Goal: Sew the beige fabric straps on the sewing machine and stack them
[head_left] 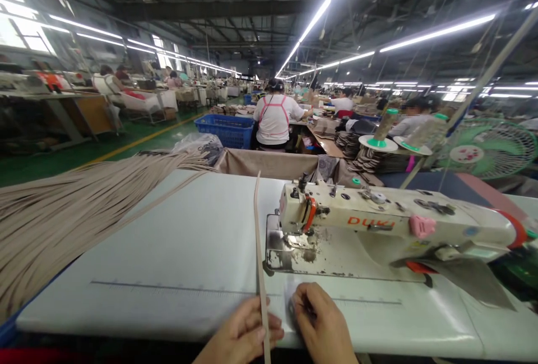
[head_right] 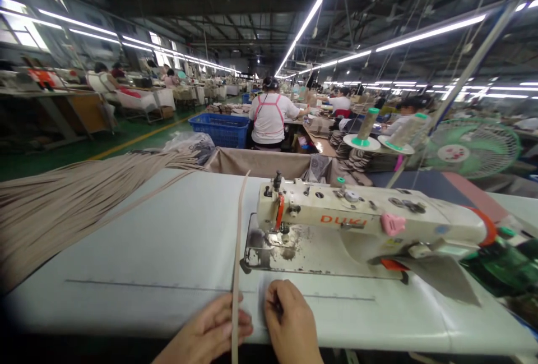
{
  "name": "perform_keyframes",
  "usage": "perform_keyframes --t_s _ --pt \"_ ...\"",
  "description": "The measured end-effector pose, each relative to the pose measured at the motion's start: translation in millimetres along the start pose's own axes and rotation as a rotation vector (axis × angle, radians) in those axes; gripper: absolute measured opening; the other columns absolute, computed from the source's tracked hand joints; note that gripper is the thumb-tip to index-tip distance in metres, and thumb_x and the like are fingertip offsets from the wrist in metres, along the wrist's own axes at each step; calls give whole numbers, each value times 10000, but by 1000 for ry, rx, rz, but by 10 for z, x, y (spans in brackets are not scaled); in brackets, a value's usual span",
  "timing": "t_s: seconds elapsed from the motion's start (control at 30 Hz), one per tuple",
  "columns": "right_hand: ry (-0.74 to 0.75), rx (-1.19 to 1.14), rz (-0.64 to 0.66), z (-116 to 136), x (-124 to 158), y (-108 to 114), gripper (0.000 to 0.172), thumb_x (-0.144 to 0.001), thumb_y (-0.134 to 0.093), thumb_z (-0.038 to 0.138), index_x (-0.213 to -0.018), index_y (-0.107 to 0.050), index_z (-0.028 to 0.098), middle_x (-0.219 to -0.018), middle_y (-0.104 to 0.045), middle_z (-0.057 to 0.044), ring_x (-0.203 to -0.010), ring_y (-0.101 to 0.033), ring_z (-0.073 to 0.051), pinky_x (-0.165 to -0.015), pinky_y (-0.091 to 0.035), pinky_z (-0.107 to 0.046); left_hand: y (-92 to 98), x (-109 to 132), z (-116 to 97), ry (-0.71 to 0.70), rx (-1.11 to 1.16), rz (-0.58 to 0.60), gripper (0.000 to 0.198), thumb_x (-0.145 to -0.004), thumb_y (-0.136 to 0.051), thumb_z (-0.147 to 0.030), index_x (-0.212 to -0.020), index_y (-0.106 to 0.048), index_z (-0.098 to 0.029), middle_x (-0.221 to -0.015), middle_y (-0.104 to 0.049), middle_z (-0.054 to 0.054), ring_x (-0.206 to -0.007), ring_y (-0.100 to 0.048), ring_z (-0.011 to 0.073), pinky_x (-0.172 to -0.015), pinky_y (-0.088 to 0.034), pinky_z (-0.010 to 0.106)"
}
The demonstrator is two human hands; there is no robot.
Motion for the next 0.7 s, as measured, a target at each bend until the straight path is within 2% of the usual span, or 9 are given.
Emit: perform_keyframes --t_s 0.13,0.27,0.37,0.47,0.57,0.63,0.7 --pt "46 -16 17 81 -10 105 96 -916 -538 200 -844 -576 251 -780 -633 8 -734 -633 -172 -698 -496 -261 87 -239 -395 -112 72 -188 543 -794 -865 -354 -1245 -615 -185 -1257 -685 168 -1262 -639 331 -1167 -434 476" --pt "32 -34 -17 -6 19 237 215 -983 -530 335 -795 -584 246 -719 -624 5 -666 -623 -167 -639 -493 -247 224 -570 -728 -187 56 -315 454 -808 -848 -270 -1165 -596 -147 -1194 -690 180 -1149 -701 301 -1118 -500 450" --pt "47 -20 -29 -22 78 307 279 -1002 -516 395 -779 -595 247 -700 -628 3 -645 -628 -164 -626 -497 -243 298 -803 -934 -213 -57 -393 344 -848 -796 -232 -1098 -578 -142 -1049 -707 144 -968 -753 252 -1021 -569 429" --pt "75 -6 -57 -27 114 464 293 -1008 -507 421 -795 -618 251 -710 -651 -2 -653 -649 -164 -649 -519 -241 368 -948 -1078 -233 -148 -438 297 -851 -788 -309 -973 -571 -147 -841 -686 84 -788 -757 240 -861 -620 435" --pt "76 43 -87 -132 101 765 275 -991 -538 449 -835 -660 259 -733 -687 -8 -675 -676 -167 -683 -544 -237 474 -958 -1164 -261 -166 -466 361 -775 -832 -398 -881 -581 -163 -740 -641 31 -779 -750 257 -813 -612 435" --pt "41 108 -139 -282 71 1066 292 -969 -558 499 -857 -689 263 -768 -724 -20 -701 -699 -178 -703 -559 -241 551 -889 -1229 -307 -182 -484 369 -699 -866 -390 -806 -588 -173 -770 -651 32 -913 -743 274 -894 -580 414" --pt "-18 195 -228 -459 31 1431 361 -933 -563 581 -849 -710 263 -808 -760 -41 -715 -720 -198 -686 -572 -253 617 -780 -1296 -365 -197 -496 351 -638 -879 -338 -701 -572 -180 -876 -681 58 -1134 -684 287 -996 -519 360"
Point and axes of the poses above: each hand's wrist, its own x-axis away from the middle knuckle, its own y-axis out of the back of the hand, z = x × y, the point moved 8 cm from there along -x, towards the middle knuckle
